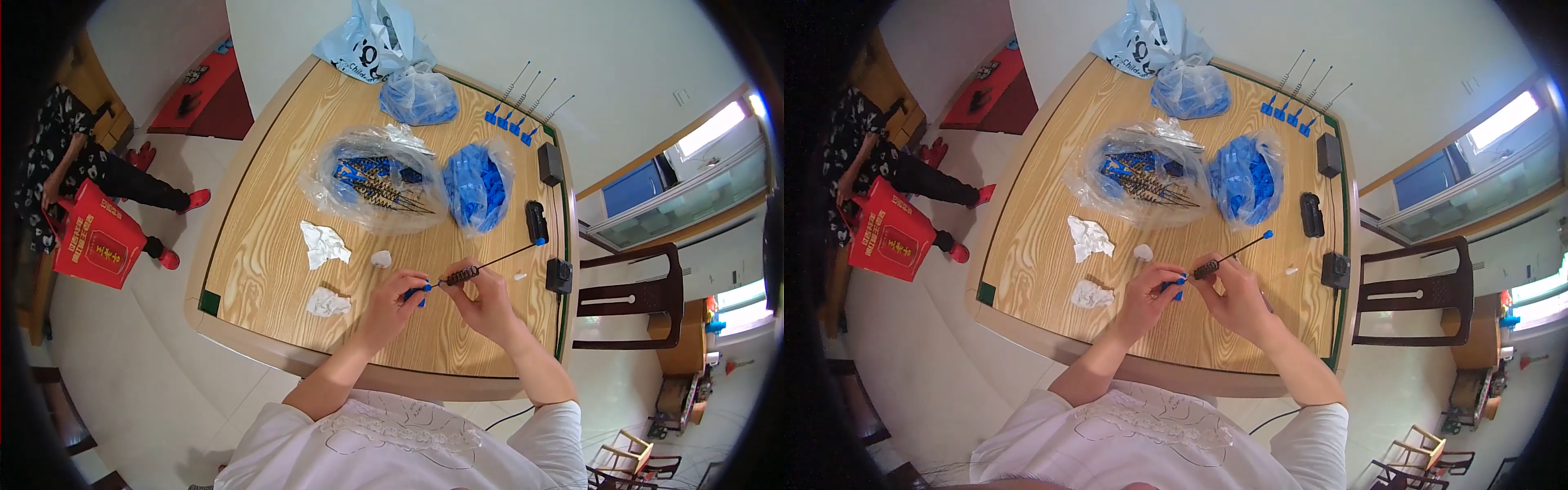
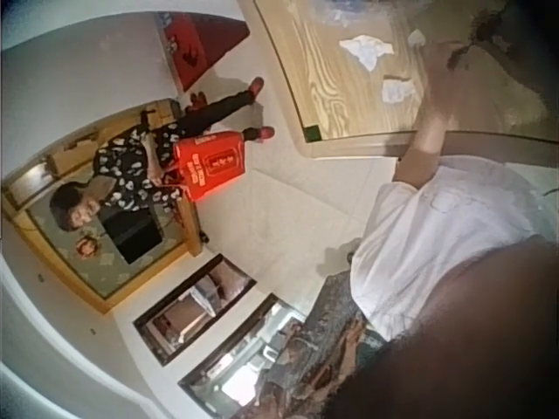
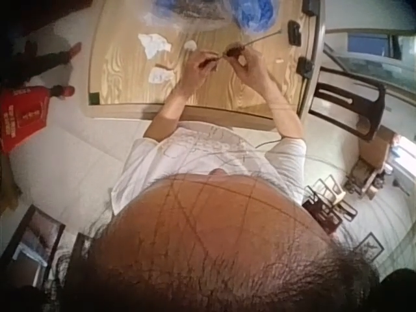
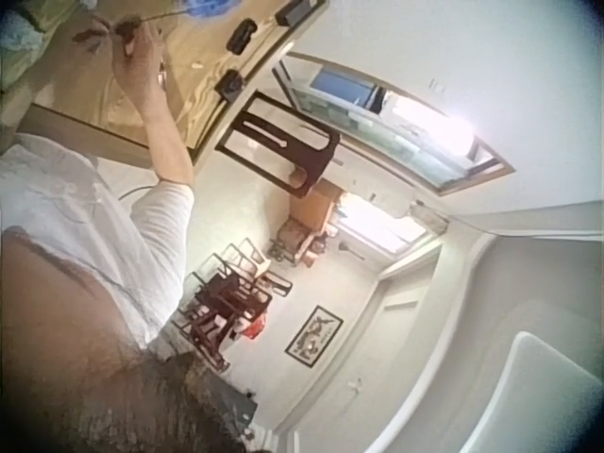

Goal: The recorder is assembling small specialized brushes by attaching brush heads to long black shafts.

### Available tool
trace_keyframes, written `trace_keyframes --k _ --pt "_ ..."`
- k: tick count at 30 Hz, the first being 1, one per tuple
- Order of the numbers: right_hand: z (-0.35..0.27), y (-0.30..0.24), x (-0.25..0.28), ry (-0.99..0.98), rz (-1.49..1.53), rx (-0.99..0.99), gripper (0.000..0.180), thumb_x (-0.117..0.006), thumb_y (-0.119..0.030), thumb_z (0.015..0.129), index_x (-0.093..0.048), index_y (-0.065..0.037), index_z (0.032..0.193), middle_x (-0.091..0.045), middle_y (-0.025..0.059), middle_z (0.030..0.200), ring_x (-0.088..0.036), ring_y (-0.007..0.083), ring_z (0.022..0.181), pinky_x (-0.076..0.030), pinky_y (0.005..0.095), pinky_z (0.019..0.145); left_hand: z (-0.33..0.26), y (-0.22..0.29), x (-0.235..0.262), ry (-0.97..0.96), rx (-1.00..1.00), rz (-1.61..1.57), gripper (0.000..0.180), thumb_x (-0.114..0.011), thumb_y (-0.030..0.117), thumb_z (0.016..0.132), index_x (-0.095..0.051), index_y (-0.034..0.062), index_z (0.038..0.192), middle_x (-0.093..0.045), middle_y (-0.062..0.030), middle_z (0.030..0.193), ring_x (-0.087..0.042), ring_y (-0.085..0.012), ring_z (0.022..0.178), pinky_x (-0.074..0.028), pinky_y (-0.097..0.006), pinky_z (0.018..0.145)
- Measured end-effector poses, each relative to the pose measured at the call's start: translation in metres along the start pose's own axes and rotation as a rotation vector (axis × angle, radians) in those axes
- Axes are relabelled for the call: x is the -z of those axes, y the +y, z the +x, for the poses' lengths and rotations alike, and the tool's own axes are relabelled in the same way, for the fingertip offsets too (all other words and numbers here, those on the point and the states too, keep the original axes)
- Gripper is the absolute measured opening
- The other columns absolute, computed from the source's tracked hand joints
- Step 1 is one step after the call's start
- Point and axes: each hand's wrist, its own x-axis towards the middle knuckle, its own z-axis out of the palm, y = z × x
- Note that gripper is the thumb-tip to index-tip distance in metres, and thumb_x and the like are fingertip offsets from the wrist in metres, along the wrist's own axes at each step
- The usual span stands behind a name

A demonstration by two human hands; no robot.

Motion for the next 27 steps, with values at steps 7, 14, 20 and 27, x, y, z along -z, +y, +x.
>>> trace_keyframes --k 7,14,20,27 --pt "0.002 -0.001 0.0 0.001 0.004 0.012 0.011 -0.068 0.005 0.078 -0.062 0.0 0.086 -0.063 0.009 0.084 -0.064 0.0196 0.075 -0.049 0.0289 0.066 0.001 0.001 -0.001 0.006 -0.013 0.04 0.01 -0.06 -0.003 0.087 -0.062 -0.0019 0.098 -0.06 -0.0088 0.104 -0.063 -0.0139 0.08 -0.053 -0.024 0.063" --pt "0.003 -0.003 0.0 -0.016 0.018 0.012 0.011 -0.068 0.006 0.078 -0.062 0.0 0.086 -0.064 0.0092 0.083 -0.065 0.0196 0.075 -0.049 0.0287 0.066 0.0 0.001 -0.002 0.02 -0.02 0.044 0.011 -0.062 -0.001 0.087 -0.062 -0.0014 0.097 -0.06 -0.009 0.105 -0.063 -0.0142 0.08 -0.053 -0.024 0.061" --pt "0.002 0.0 -0.004 -0.018 0.008 0.037 0.012 -0.067 0.006 0.079 -0.061 0.0 0.088 -0.064 0.0099 0.083 -0.065 0.0209 0.074 -0.05 0.0289 0.065 0.0 -0.002 -0.002 0.021 -0.007 0.018 0.012 -0.064 0.0 0.086 -0.064 0.0007 0.098 -0.058 -0.0086 0.107 -0.061 -0.0148 0.084 -0.054 -0.023 0.062" --pt "-0.009 0.027 -0.023 -0.012 -0.001 0.004 0.012 -0.064 0.005 0.08 -0.059 0.001 0.091 -0.062 0.0118 0.083 -0.06 0.0274 0.071 -0.047 0.033 0.061 0.002 -0.019 0.002 0.125 -0.22 0.507 0.016 -0.075 0.007 0.074 -0.072 0.0102 0.09 -0.056 -0.0038 0.095 -0.051 -0.0193 0.089 -0.048 -0.033 0.071"
